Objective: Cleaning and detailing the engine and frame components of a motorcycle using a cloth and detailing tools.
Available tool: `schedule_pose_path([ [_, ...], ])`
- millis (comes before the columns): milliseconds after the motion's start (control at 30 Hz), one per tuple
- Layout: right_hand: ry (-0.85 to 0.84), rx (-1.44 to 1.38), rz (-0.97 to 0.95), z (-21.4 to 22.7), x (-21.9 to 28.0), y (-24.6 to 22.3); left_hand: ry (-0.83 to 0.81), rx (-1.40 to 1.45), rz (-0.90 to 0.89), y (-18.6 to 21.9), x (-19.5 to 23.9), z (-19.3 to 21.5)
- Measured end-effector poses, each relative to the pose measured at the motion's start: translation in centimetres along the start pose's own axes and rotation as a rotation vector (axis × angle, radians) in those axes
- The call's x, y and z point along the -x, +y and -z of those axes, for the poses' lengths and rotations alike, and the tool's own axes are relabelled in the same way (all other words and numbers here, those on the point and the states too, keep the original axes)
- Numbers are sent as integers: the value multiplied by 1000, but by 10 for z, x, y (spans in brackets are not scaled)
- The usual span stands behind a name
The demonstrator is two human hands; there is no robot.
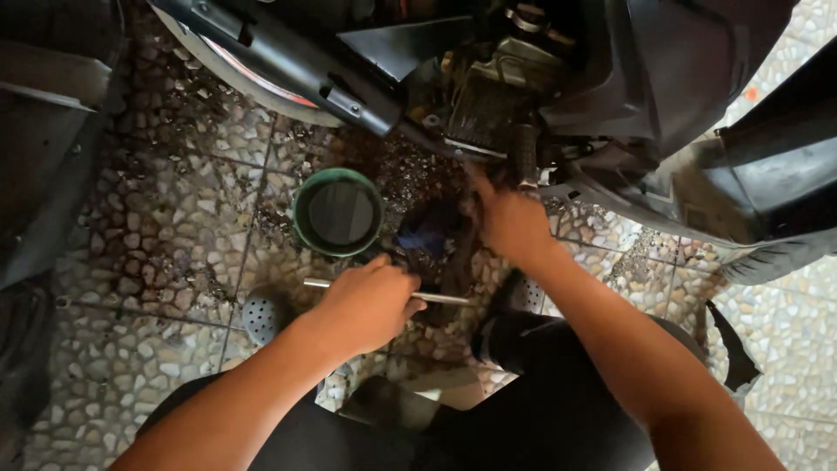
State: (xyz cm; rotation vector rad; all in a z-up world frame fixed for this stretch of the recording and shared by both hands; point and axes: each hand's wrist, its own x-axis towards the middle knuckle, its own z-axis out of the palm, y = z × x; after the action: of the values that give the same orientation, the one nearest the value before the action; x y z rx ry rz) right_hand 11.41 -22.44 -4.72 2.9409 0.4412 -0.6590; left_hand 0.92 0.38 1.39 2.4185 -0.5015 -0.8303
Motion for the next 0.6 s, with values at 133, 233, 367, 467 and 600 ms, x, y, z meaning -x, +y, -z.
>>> schedule_pose_path([
  [133, 826, -18, 317, -35, -42, 28, -64, 1, 6, -1, 3, -3],
  [233, 541, 7, 165, -50, -58, 31, 24, 6, -85, -3, 6, -10],
  [367, 465, 134, 4, -42, -60, 7, 34, 32, -81, -6, 8, -12],
  [467, 79, -65, -186, -28, -49, -7, 41, 6, -67, -7, 9, -11],
  [600, 928, 73, 151, -62, -56, 30, 79, -14, -63, -5, 10, -4],
])
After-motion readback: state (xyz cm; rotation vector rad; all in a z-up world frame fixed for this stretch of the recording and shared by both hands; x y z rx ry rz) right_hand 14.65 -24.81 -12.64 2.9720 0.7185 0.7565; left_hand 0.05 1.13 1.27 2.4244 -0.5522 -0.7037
